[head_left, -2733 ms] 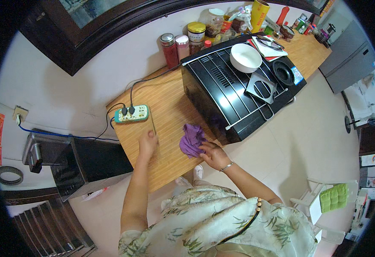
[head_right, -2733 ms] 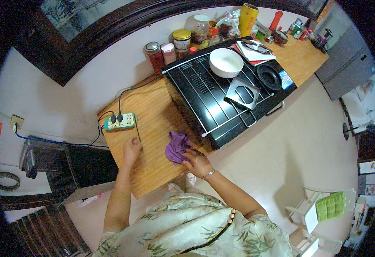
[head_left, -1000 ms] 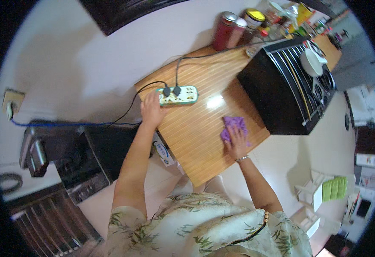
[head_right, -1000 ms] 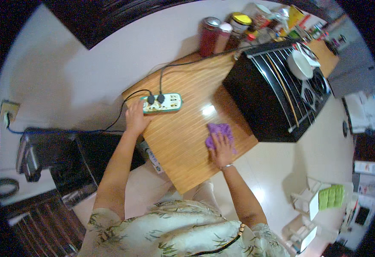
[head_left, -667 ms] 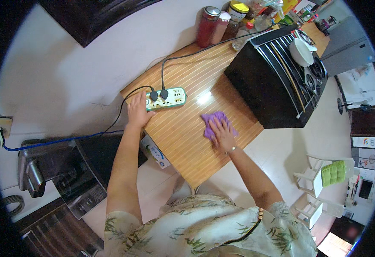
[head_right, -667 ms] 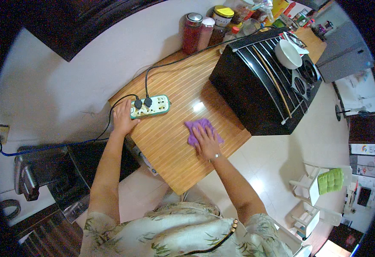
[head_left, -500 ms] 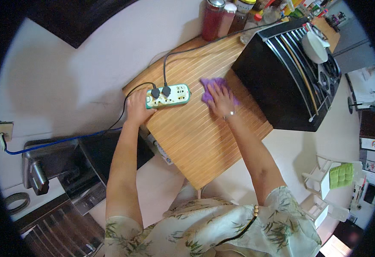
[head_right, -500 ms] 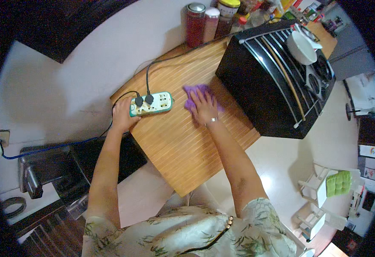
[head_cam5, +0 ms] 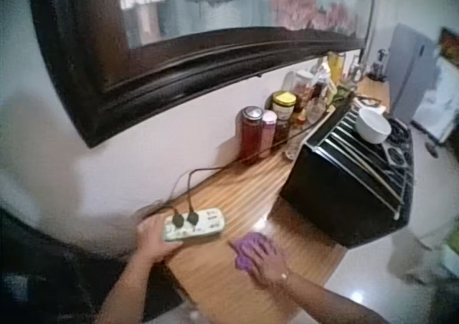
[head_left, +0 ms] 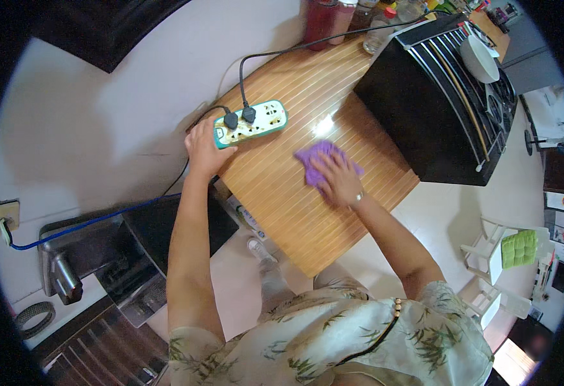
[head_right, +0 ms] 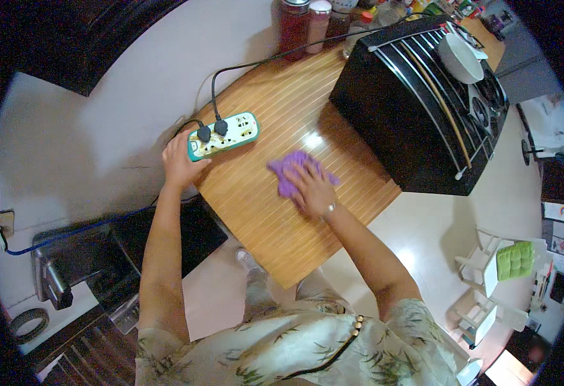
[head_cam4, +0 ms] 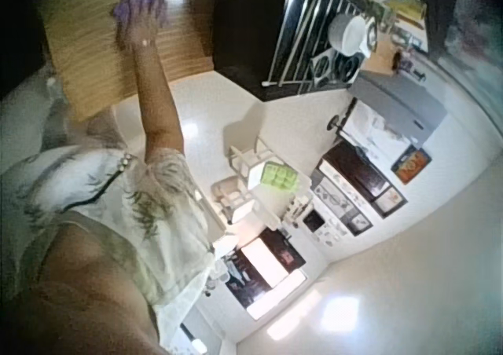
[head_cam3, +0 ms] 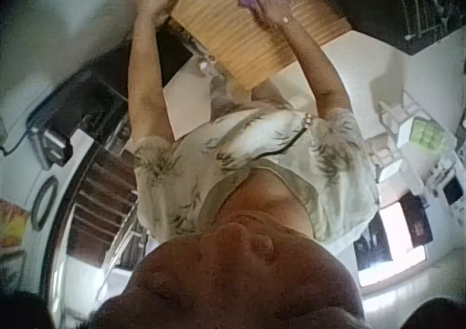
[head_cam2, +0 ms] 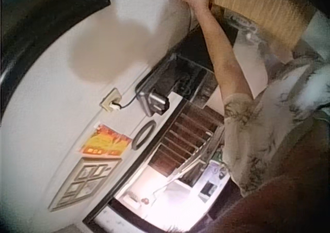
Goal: The person wipes a wooden table surface with a purple cloth, moving various items like a kettle, jars, and a dish rack to clean underneath them. The person systematically wipes the table, lifts objects to clean the area beneath, and then places them back down.
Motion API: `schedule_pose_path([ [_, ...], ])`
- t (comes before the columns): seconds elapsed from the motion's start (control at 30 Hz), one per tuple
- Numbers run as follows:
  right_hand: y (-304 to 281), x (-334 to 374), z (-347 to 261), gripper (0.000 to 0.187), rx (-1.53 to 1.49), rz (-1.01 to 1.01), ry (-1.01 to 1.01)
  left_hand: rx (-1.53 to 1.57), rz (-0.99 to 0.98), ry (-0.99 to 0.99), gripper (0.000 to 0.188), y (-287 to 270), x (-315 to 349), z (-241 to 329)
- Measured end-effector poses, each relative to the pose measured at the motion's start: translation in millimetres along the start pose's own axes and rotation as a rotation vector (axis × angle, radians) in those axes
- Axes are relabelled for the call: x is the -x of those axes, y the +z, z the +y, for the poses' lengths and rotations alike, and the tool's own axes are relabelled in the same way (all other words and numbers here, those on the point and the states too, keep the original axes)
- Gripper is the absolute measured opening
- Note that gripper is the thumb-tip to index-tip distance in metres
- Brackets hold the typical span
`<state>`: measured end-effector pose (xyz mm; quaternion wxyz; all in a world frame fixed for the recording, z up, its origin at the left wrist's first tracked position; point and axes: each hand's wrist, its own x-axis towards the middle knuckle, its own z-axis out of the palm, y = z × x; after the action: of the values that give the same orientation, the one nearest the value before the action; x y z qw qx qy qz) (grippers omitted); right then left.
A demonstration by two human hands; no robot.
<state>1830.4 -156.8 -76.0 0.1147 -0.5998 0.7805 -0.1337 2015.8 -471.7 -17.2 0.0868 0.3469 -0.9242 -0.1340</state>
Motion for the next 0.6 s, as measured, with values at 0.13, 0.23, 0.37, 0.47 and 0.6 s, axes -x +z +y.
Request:
schedule_pose_path([
  [0.13,13,-58,-60,0.058,-0.010,0.120,0.190,0.095,0.001,0.098,0.085,-7,-6,6],
  [0.23,43,8,-106,0.058,-0.059,0.037,0.040,0.044,-0.079,0.066,0.085,-4,-10,-10],
  [0.37,32,114,-117,0.063,-0.093,-0.058,0.099,0.076,-0.076,0.101,0.085,0,-12,-12],
  [0.47,19,126,-86,0.064,-0.014,0.052,0.357,0.092,-0.129,0.110,0.089,-4,-18,-14],
  [0.6,17,109,-48,0.064,0.063,0.233,0.554,0.057,-0.047,0.063,0.090,11,-7,-12],
])
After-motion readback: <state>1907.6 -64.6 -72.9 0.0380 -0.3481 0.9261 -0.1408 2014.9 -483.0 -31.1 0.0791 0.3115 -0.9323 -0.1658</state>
